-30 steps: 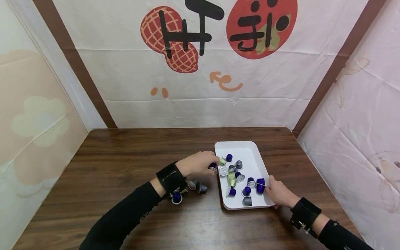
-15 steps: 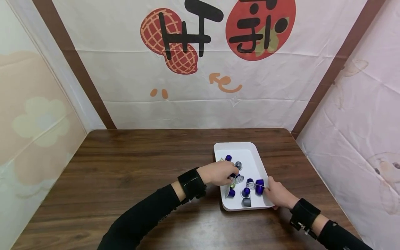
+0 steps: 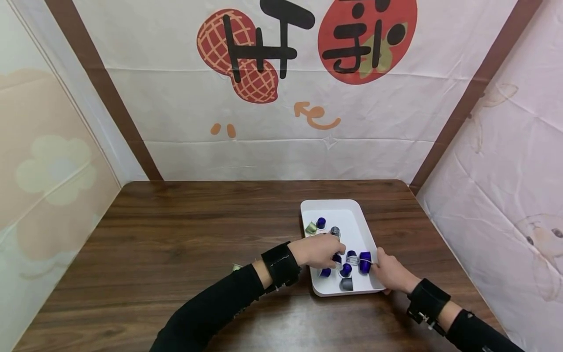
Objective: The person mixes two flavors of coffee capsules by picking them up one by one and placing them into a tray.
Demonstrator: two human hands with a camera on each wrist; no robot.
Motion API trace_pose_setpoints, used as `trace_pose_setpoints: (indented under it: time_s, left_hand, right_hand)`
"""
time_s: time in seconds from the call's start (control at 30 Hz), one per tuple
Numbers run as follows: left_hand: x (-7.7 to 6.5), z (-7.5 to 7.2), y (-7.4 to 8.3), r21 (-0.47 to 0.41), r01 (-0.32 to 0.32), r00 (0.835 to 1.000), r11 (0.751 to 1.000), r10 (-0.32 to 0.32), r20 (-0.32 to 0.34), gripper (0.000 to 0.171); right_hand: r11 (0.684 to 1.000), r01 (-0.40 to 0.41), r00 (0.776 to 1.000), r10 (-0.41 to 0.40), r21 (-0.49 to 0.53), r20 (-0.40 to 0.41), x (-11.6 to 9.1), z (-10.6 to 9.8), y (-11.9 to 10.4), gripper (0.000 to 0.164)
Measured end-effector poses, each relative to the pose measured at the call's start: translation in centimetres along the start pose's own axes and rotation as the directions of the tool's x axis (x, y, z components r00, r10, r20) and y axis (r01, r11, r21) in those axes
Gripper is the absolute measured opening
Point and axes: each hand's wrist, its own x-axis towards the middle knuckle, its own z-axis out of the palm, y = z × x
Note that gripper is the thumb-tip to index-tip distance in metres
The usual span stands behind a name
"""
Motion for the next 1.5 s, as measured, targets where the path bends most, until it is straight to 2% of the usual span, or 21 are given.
trace_pose_setpoints:
  time_s: [0.27,0.43,0.7,0.83,1.03,1.23,1.4,1.5]
  left_hand:
    - [-1.0,-0.4,-0.7,-0.02,0.001,1.0,1.0,-0.002,-0.027,0.027]
    - [-2.7,-0.9,-1.9,-0.075,-0.001,0.999,0.997,-0.003,-0.044,0.022]
    - [-6.0,-1.8,-4.9,-0.122,0.084,0.995,0.989,-0.091,-0.047,0.003]
    - [-7.9,-2.0,-6.2,-0.162,0.135,0.989,0.978,-0.142,-0.032,0.003]
    - [-11.3,-1.3,-8.3,-0.265,0.18,0.981,0.947,-0.192,-0.021,0.012]
    - [-15.0,-0.2,-10.2,-0.398,0.167,0.984,0.902,-0.177,0.013,0.021]
    - [-17.2,0.7,-10.7,-0.453,0.214,0.976,0.866,-0.21,0.06,0.03]
    - [-18.0,1.6,-10.7,-0.45,0.243,0.969,0.859,-0.232,0.079,0.032]
  right_hand:
    - [1.0,-0.009,1.0,0.009,-0.002,0.006,-0.2,0.0,-0.2,0.018]
    - [1.0,-0.013,1.0,0.013,-0.008,0.003,-0.3,0.1,0.0,0.017]
    - [1.0,-0.015,1.0,0.015,-0.008,0.017,-0.4,0.0,0.0,0.022]
    - [1.0,-0.008,1.0,0.008,-0.004,0.01,-0.3,-0.1,-0.1,0.022]
    - [1.0,-0.013,1.0,0.013,0.004,0.0,-0.1,0.0,0.0,0.021]
    - [1.0,-0.006,1.0,0.006,-0.001,-0.001,-0.2,0.0,-0.2,0.022]
    - [1.0,-0.001,1.0,0.001,-0.003,-0.009,-0.2,0.0,-0.2,0.02]
    - [1.0,-0.003,1.0,0.003,0.002,-0.006,-0.2,0.0,-0.2,0.019]
